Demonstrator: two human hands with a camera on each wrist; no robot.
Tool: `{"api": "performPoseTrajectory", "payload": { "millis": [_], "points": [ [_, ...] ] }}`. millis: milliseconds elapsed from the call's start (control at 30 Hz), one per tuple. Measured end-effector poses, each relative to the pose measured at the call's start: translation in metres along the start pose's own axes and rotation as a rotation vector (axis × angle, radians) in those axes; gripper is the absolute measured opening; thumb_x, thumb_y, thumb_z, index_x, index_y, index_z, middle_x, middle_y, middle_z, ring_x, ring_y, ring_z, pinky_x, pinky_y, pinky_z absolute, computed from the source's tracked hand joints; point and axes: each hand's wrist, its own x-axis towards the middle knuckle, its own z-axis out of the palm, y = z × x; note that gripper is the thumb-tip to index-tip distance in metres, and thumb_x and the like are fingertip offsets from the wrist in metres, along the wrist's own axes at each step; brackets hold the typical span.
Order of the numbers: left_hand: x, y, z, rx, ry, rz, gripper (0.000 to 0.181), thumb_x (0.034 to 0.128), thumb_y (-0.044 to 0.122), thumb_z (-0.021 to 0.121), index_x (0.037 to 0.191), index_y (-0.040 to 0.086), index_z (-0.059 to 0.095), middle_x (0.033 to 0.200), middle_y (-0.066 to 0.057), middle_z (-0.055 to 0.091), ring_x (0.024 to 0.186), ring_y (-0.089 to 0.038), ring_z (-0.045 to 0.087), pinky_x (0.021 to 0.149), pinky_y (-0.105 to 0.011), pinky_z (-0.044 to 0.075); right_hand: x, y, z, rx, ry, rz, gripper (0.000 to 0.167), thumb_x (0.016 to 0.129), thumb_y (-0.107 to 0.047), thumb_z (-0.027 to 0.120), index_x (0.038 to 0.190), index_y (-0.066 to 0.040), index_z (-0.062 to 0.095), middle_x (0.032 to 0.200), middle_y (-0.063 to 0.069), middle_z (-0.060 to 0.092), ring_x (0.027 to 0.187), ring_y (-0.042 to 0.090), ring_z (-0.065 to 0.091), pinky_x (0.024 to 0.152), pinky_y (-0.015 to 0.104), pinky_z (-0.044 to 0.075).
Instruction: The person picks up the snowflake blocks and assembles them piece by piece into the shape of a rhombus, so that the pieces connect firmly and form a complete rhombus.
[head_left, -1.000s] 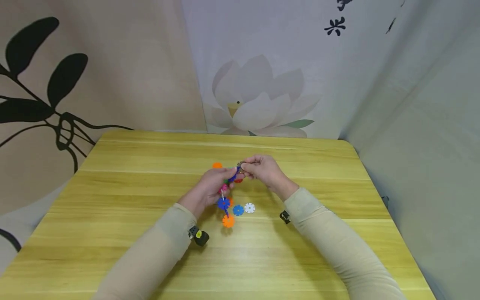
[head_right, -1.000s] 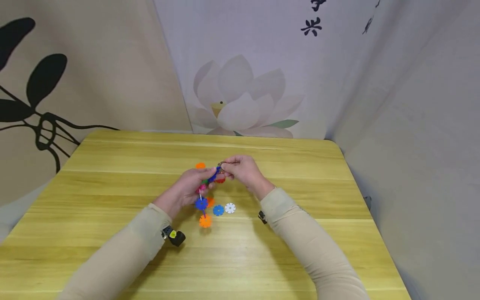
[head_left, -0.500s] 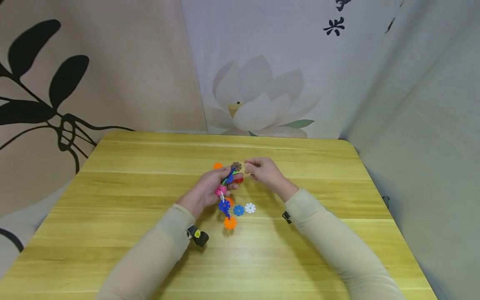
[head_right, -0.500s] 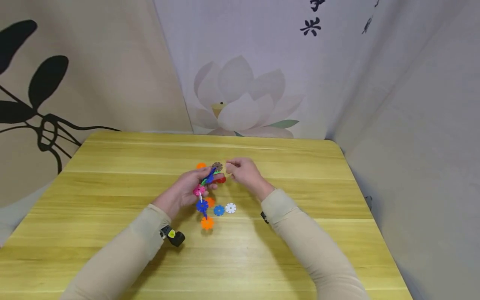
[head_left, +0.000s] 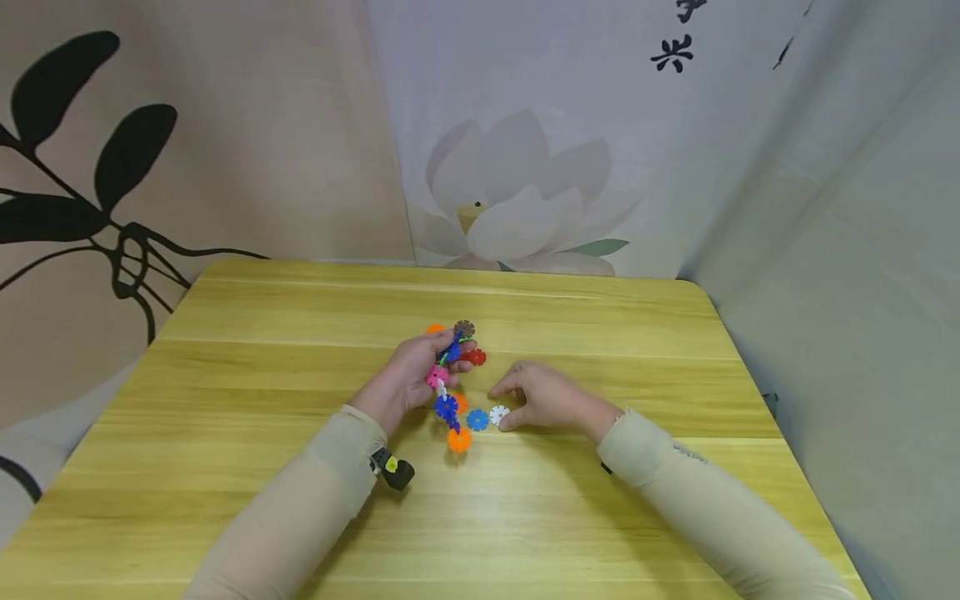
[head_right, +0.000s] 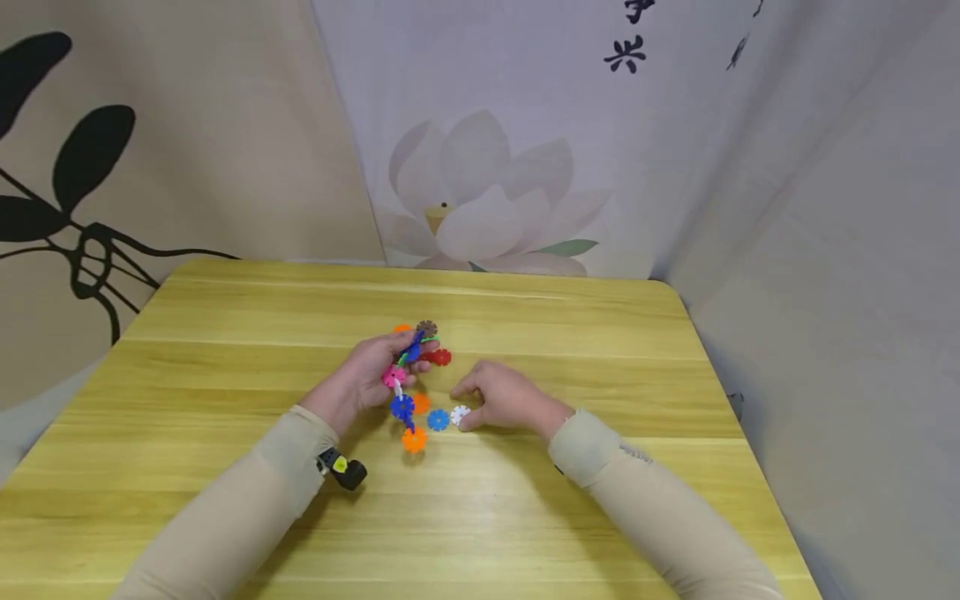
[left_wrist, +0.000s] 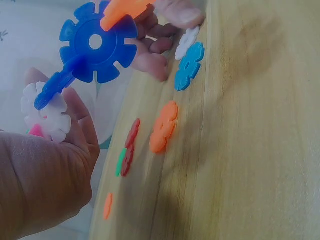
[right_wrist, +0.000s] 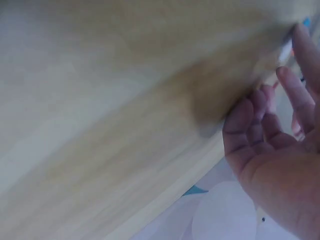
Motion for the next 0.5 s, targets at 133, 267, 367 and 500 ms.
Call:
{"api": "performPoseTrajectory", "payload": {
  "millis": [133,267,367,500],
  "points": [
    [-0.0013,0.0004,-0.0003,-0.014,-0.004,0.018,0.039,0.1177,0.03,0.041,0.151,0.01,0.049,0.156,-0.014,0.058,0.077,-0.012,0.07,0.055,-0.017,0.054,-0.0025,-0.005,0.0044,-0.026,0.006,-0.019,0.026,0.09,-0.027,0.088,0.114,-0.018,0.082,0.113,-0.002,0.072,0.096,0.012,0.06,0.084,0.027,0.054],
    [-0.0021,0.0001,-0.0002,-0.046,-0.006,0.029,0.038,0.1177,0.03,0.041,0.149,0.01,0.051,0.157,-0.014,0.057,0.081,-0.015,0.073,0.06,-0.017,0.056,-0.0011,-0.0073,0.0055,-0.001,0.018,0.008,0.018,0.09,-0.022,0.089,0.103,-0.016,0.078,0.104,-0.002,0.071,0.09,0.013,0.061,0.081,0.027,0.055],
    [-0.0016,-0.0008,0.0001,-0.079,-0.013,0.033,0.039,0.1177,0.029,0.041,0.15,0.009,0.05,0.16,-0.017,0.054,0.085,-0.017,0.076,0.065,-0.02,0.061,-0.0002,-0.0071,0.0042,0.032,0.016,0.041,0.02,0.089,-0.018,0.09,0.099,-0.015,0.073,0.094,-0.003,0.07,0.084,0.012,0.06,0.077,0.027,0.055],
    [-0.0005,-0.0018,-0.0001,-0.12,-0.02,0.04,0.042,0.1178,0.027,0.041,0.155,0.008,0.047,0.162,-0.018,0.052,0.089,-0.02,0.08,0.075,-0.027,0.068,0.0005,-0.0041,0.0007,0.069,0.032,0.074,0.019,0.09,-0.014,0.088,0.098,-0.015,0.071,0.087,-0.004,0.069,0.08,0.011,0.06,0.074,0.027,0.054]
  ]
}}
